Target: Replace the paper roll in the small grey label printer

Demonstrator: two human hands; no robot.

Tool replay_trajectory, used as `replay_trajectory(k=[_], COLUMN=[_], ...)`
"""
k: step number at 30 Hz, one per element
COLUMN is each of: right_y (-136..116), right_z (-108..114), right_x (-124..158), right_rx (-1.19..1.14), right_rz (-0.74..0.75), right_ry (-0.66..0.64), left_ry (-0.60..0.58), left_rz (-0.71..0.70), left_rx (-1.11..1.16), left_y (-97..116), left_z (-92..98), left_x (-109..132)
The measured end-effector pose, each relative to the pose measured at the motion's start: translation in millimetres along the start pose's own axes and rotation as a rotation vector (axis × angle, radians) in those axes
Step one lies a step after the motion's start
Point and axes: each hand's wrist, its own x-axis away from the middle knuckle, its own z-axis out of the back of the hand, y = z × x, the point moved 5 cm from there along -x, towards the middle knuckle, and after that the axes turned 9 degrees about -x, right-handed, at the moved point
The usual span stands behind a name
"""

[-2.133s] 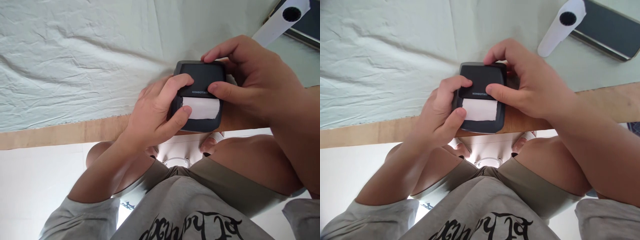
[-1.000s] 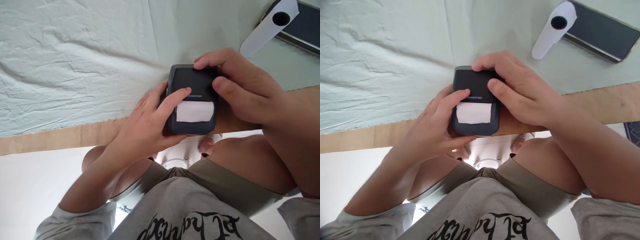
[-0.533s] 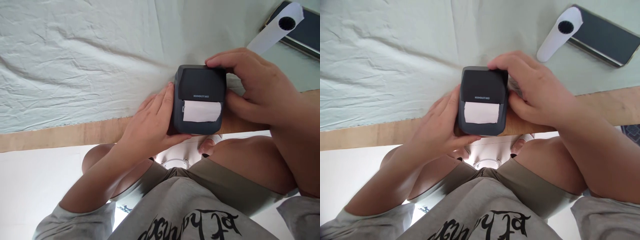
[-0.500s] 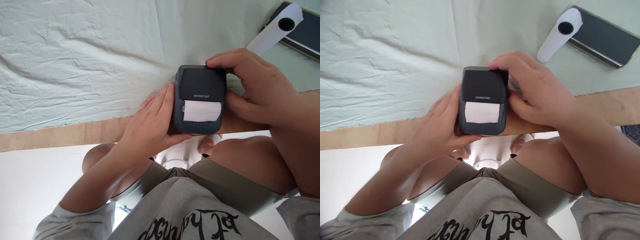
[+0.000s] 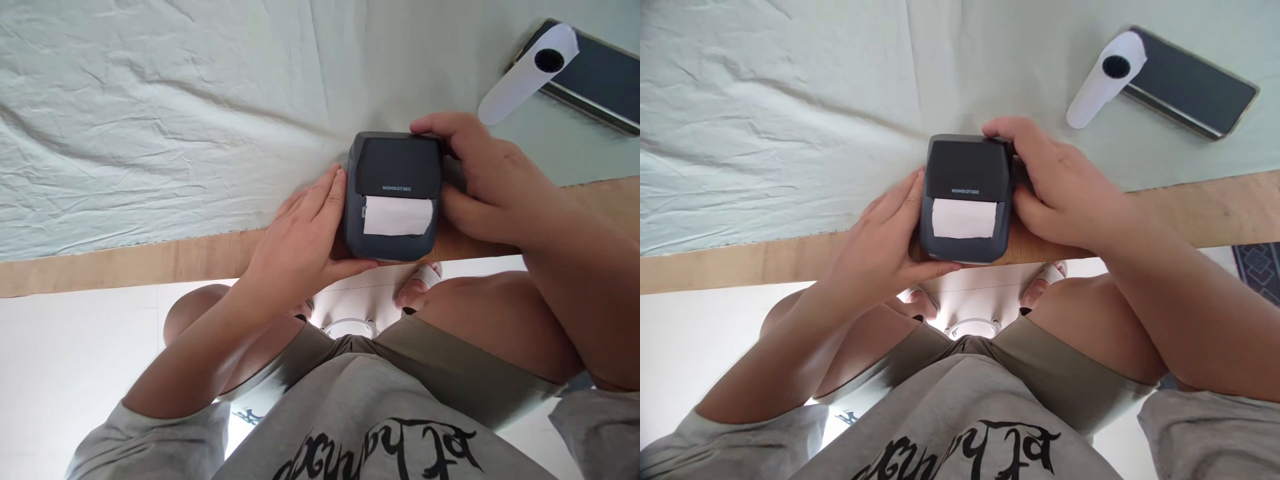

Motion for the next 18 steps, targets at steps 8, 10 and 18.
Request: replay_trajectory(k=[8, 10, 18], right_y=[-2.8, -1.1, -4.9], right_z=[3.2, 2.7, -3.3], right_x=[1.2, 1.2, 2.5], right_rx=[0.027, 0.020, 0.040], right_rz=[0.039, 0.042, 0.160], right_ry=[0.002, -0.003, -0.011], left_ry=[0.039, 0.051, 0.050], left_rz=[-0.034, -0.034, -0.010], left_rx=[-0.067, -0.079, -0.044], left_y=[6.6, 6.7, 5.3], left_z=[-2.9, -3.5, 2.6], left_x=[3.2, 3.7, 2.9])
